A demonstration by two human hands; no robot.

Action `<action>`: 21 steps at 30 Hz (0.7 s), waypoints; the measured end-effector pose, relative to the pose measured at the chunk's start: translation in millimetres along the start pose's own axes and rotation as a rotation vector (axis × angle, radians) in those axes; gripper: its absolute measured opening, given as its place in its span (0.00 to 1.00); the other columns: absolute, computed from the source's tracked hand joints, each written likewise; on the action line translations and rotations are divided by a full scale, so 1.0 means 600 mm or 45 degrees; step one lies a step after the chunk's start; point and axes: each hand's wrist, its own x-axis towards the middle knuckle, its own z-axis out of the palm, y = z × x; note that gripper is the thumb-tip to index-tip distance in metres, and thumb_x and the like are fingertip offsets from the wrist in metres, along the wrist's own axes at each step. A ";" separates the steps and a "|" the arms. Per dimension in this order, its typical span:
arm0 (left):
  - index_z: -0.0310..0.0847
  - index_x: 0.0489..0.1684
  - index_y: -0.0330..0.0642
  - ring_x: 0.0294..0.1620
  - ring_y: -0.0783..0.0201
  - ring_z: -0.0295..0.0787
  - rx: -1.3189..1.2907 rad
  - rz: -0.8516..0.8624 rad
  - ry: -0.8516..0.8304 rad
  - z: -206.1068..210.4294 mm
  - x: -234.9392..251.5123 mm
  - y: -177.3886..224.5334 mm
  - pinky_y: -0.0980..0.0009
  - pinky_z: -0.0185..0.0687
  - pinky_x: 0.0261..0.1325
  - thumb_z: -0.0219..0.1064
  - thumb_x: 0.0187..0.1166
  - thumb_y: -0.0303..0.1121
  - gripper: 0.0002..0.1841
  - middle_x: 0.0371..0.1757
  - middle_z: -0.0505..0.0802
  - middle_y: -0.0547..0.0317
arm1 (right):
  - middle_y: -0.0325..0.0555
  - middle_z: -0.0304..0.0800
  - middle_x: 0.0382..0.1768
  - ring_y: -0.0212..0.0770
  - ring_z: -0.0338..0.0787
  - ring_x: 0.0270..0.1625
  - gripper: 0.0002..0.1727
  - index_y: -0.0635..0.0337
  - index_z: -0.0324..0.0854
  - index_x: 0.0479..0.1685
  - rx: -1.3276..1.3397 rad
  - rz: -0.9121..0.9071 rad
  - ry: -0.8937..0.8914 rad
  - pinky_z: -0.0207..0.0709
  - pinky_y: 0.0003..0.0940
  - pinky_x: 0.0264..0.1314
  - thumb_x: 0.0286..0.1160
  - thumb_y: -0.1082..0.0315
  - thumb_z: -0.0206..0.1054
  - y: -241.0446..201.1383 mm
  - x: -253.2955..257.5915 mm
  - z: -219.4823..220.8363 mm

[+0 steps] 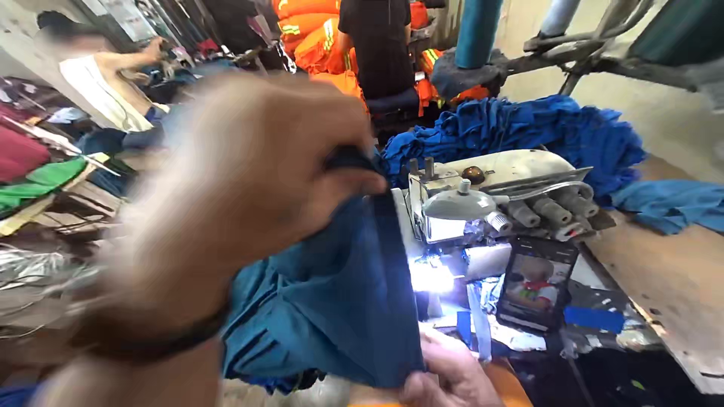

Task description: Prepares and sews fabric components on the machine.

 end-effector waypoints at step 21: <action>0.92 0.46 0.45 0.69 0.44 0.81 -0.256 -0.632 -0.143 0.367 -0.020 0.042 0.34 0.71 0.60 0.72 0.69 0.39 0.13 0.65 0.88 0.49 | 0.44 0.91 0.36 0.25 0.88 0.35 0.18 0.70 0.86 0.37 0.041 0.473 0.412 0.86 0.25 0.43 0.89 0.64 0.60 0.084 -0.125 -0.081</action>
